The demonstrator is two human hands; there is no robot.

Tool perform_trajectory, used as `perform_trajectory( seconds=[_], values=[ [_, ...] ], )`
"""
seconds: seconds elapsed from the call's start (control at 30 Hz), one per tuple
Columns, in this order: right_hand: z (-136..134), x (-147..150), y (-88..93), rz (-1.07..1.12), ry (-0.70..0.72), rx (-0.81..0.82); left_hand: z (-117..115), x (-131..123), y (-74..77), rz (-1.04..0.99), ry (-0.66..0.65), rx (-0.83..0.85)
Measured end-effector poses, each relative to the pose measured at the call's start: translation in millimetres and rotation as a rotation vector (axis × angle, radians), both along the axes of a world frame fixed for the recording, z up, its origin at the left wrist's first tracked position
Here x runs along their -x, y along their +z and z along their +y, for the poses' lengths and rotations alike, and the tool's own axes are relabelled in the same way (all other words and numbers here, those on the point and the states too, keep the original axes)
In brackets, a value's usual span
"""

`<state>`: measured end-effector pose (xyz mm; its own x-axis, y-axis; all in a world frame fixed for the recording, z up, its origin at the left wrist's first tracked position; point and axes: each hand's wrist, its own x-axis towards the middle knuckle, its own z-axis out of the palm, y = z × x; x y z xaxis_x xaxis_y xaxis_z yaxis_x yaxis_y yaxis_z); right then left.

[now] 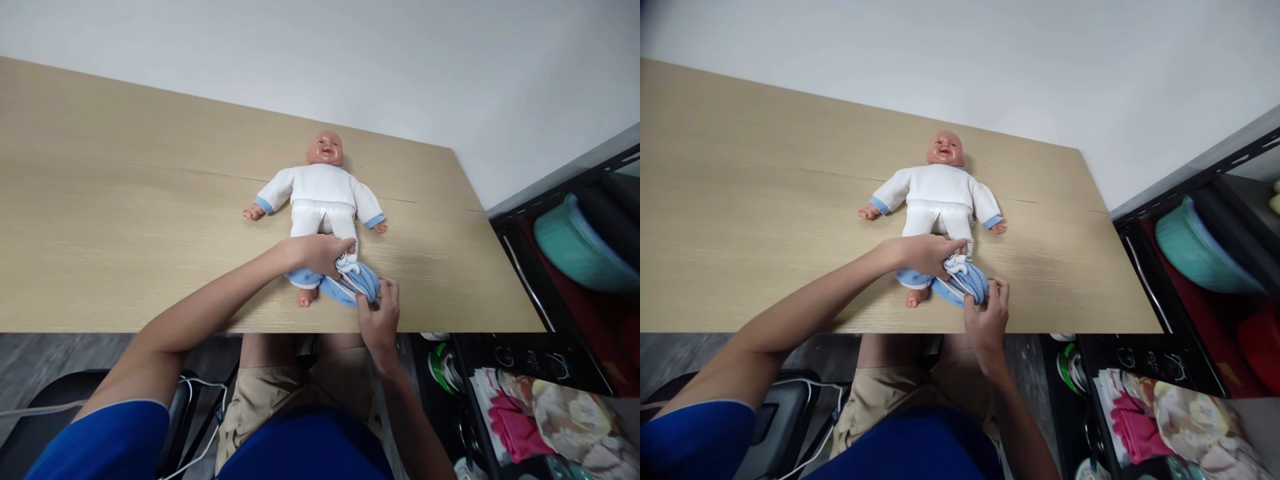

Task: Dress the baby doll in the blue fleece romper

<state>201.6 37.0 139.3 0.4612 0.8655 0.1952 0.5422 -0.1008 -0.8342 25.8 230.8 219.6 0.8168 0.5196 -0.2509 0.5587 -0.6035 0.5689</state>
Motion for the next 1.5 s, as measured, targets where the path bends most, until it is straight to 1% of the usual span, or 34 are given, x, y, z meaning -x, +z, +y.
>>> perform_trajectory(
  seconds=[0.1, 0.2, 0.3, 0.4, 0.47, 0.57, 0.67, 0.73, 0.83, 0.9, 0.97, 1.07, 1.2, 1.33, 1.43, 1.5],
  values=[
    [-1, 2, -7.7, 0.035, 0.004, 0.014, -10, -3, 7.6, 0.110, -0.016, -0.066],
    [-1, 4, -10.5, 0.211, 0.050, 0.084, -21, -3, 12.9, 0.179, 0.009, -0.149],
    [2, 4, -8.5, 0.398, 0.086, 0.117, -27, 1, 8.8, 0.120, 0.053, -0.222],
    [5, 5, -7.7, 0.492, 0.085, 0.110, -28, 9, 1.7, 0.015, 0.071, -0.248],
    [7, 6, -9.5, 0.572, 0.075, 0.125, -26, 14, -0.1, -0.023, 0.078, -0.186],
    [11, 9, -14.1, 0.716, 0.099, 0.151, -21, 22, -0.1, -0.086, 0.087, -0.008],
    [13, 13, -19.5, 0.798, 0.133, 0.131, -15, 26, -5.1, -0.241, 0.059, 0.153],
    [14, 16, -24.8, 0.803, 0.140, 0.115, -11, 27, -12.5, -0.387, 0.044, 0.214],
    [15, 21, -35.6, 0.794, 0.134, 0.091, -10, 26, -23.8, -0.564, 0.044, 0.249],
    [14, 24, -41.8, 0.762, 0.103, 0.057, -10, 27, -27.9, -0.626, 0.047, 0.275],
    [14, 26, -43.8, 0.705, 0.069, 0.011, -12, 29, -29.0, -0.670, 0.048, 0.295],
    [18, 25, -37.6, 0.627, 0.066, -0.040, -13, 33, -28.6, -0.715, 0.048, 0.292],
    [32, 15, -23.9, 0.555, 0.131, -0.133, -13, 37, -30.3, -0.728, 0.048, 0.310],
    [49, 1, -18.7, 0.505, 0.184, -0.222, -12, 39, -30.8, -0.710, 0.076, 0.245],
    [60, -14, -15.7, 0.446, 0.233, -0.233, -10, 43, -25.7, -0.671, 0.074, 0.217],
    [67, -27, -9.8, 0.403, 0.316, -0.210, -8, 46, -20.2, -0.657, 0.062, 0.219]
  ],
)
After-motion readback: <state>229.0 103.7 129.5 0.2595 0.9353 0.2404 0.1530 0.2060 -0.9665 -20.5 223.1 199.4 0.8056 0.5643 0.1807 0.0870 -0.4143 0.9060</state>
